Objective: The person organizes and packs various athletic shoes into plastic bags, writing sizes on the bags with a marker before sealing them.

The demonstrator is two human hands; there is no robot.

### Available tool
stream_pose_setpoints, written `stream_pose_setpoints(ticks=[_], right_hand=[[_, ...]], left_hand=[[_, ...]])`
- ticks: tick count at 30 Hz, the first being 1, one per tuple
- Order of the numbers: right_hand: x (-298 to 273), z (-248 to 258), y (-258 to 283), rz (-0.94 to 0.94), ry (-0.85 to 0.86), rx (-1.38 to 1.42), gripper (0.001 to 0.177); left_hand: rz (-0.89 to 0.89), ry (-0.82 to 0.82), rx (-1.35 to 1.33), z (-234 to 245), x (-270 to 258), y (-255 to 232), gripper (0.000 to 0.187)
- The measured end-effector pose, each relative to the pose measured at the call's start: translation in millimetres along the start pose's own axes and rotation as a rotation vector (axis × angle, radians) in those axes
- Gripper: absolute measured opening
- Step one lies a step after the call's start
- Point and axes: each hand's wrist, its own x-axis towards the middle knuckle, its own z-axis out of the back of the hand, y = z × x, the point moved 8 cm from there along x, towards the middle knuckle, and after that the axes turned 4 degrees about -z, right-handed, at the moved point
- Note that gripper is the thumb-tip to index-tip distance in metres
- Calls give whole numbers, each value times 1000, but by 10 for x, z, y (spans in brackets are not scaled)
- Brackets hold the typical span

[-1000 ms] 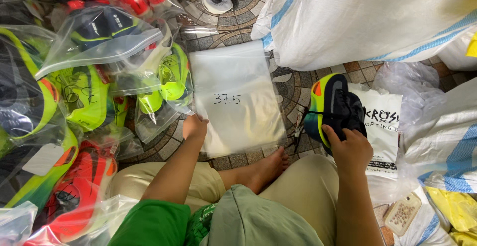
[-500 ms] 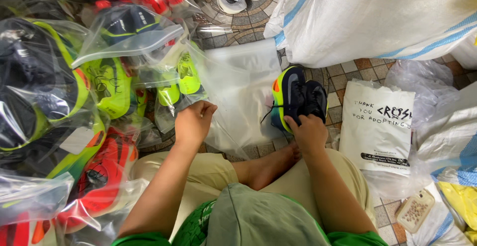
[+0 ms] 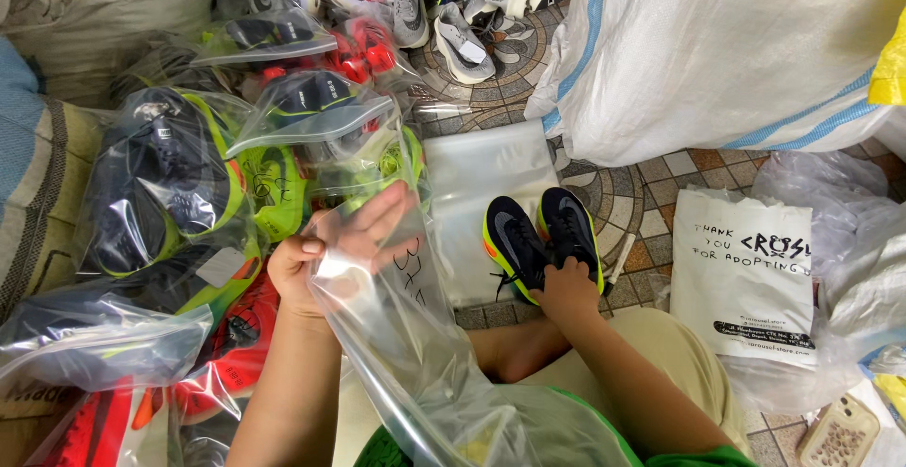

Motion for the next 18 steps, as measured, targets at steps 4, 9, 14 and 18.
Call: stream_pose_setpoints(ticks=[4,9,14,18], right_hand=[[-441,979,276,135,-199,496,75],[-421,1254,707,570,120,1530,88],[-364,972,628,819,274,1827,35],[-92,818,439,1082,454,2112,31]], left_hand=[[31,154,-35,-417,125,206,34],[209,217,-423,-1079,397,732,39],[230,26,-458,68,239,1381,23],[269,388,-243,-287,424,1216,13]])
